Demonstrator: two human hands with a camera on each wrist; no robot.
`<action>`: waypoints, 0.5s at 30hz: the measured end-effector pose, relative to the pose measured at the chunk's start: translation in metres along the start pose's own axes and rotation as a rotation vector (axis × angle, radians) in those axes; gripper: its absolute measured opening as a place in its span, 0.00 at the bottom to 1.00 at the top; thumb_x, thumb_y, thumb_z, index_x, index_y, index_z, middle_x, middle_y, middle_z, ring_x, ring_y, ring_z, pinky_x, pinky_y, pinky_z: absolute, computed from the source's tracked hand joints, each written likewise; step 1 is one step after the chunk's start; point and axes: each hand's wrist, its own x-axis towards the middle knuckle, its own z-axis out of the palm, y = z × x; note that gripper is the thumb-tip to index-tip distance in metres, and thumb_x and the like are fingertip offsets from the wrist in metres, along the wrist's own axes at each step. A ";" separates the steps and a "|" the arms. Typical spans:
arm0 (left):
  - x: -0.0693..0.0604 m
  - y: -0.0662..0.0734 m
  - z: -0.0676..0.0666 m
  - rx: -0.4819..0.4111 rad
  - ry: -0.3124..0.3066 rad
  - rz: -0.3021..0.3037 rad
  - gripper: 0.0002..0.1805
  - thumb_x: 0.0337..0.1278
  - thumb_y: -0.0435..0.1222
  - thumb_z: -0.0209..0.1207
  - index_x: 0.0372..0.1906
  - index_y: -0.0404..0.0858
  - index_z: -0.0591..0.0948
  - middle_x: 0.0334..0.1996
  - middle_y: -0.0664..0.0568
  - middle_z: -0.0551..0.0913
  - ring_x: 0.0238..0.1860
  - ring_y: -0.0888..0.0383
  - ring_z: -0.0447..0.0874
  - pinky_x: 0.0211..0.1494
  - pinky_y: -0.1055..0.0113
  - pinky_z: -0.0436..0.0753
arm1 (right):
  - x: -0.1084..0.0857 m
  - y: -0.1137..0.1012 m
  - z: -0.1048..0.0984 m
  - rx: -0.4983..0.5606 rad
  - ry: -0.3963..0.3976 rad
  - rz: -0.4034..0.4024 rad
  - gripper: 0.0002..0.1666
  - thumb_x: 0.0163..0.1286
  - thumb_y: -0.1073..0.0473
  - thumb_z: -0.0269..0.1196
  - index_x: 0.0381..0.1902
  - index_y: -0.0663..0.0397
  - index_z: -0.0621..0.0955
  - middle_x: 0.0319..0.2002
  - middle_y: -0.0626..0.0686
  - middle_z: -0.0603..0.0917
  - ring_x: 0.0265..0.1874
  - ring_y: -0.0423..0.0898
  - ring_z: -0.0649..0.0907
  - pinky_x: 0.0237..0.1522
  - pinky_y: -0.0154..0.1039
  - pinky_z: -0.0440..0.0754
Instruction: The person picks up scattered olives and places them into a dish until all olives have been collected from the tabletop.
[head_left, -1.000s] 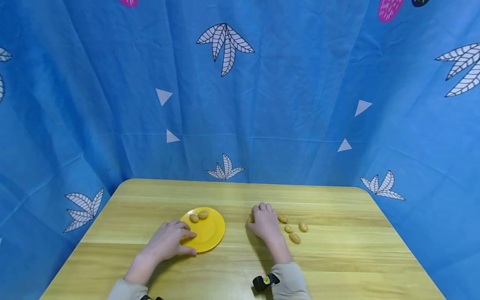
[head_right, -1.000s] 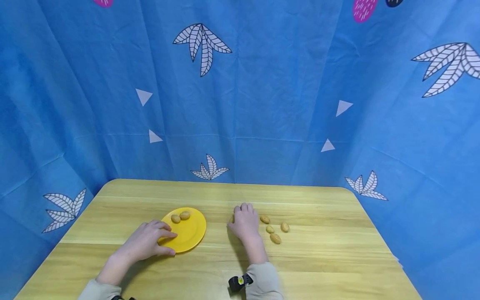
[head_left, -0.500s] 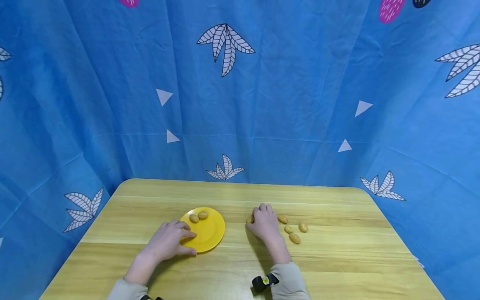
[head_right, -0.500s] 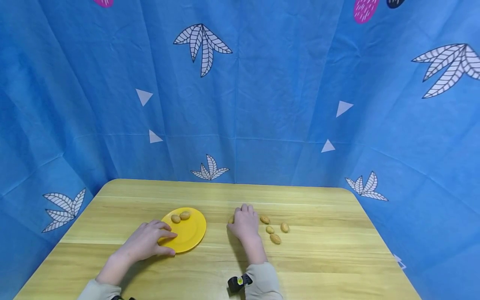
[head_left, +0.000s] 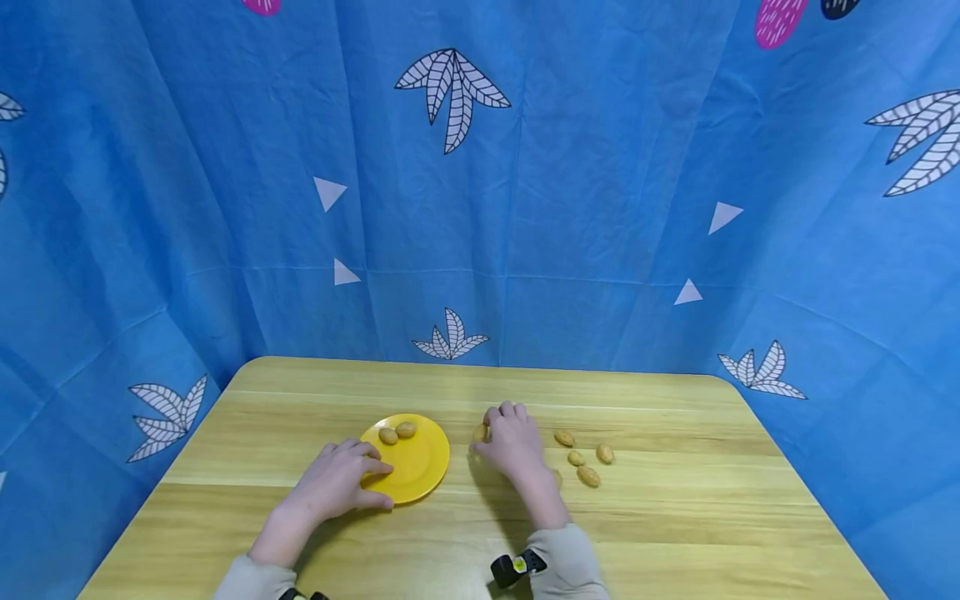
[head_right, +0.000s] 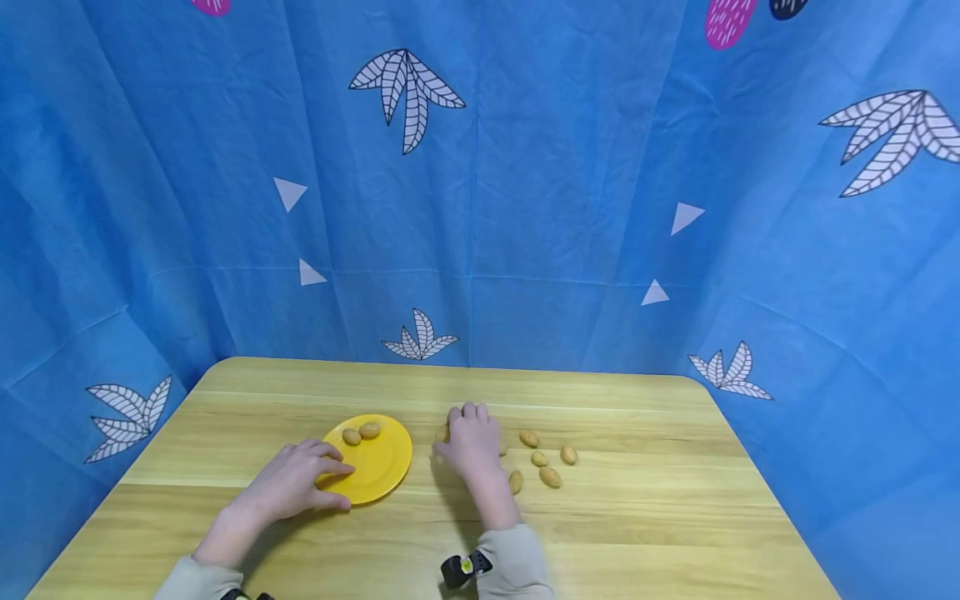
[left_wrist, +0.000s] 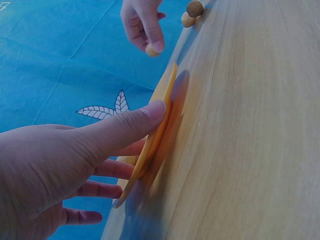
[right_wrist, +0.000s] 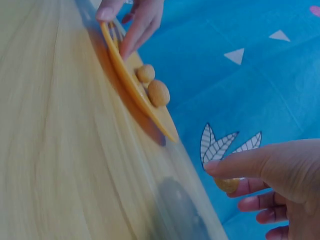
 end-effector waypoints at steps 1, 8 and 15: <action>0.000 0.000 0.000 0.001 0.000 -0.002 0.29 0.39 0.62 0.69 0.46 0.50 0.88 0.45 0.54 0.84 0.47 0.54 0.77 0.45 0.55 0.74 | 0.000 -0.002 0.000 0.003 0.001 -0.004 0.23 0.53 0.45 0.73 0.39 0.51 0.79 0.39 0.52 0.77 0.43 0.51 0.71 0.45 0.46 0.72; 0.000 -0.001 0.002 0.004 0.000 0.000 0.29 0.39 0.62 0.69 0.46 0.50 0.88 0.45 0.54 0.84 0.47 0.54 0.77 0.45 0.55 0.74 | 0.002 -0.018 0.006 0.027 -0.007 -0.031 0.23 0.53 0.44 0.73 0.39 0.51 0.78 0.40 0.52 0.77 0.44 0.51 0.71 0.47 0.47 0.72; -0.001 -0.001 0.001 0.006 0.009 0.011 0.29 0.39 0.61 0.70 0.46 0.50 0.88 0.45 0.55 0.85 0.47 0.54 0.77 0.46 0.54 0.74 | 0.002 -0.032 0.009 0.024 -0.007 -0.051 0.22 0.55 0.44 0.72 0.40 0.50 0.79 0.40 0.51 0.77 0.43 0.49 0.71 0.47 0.45 0.72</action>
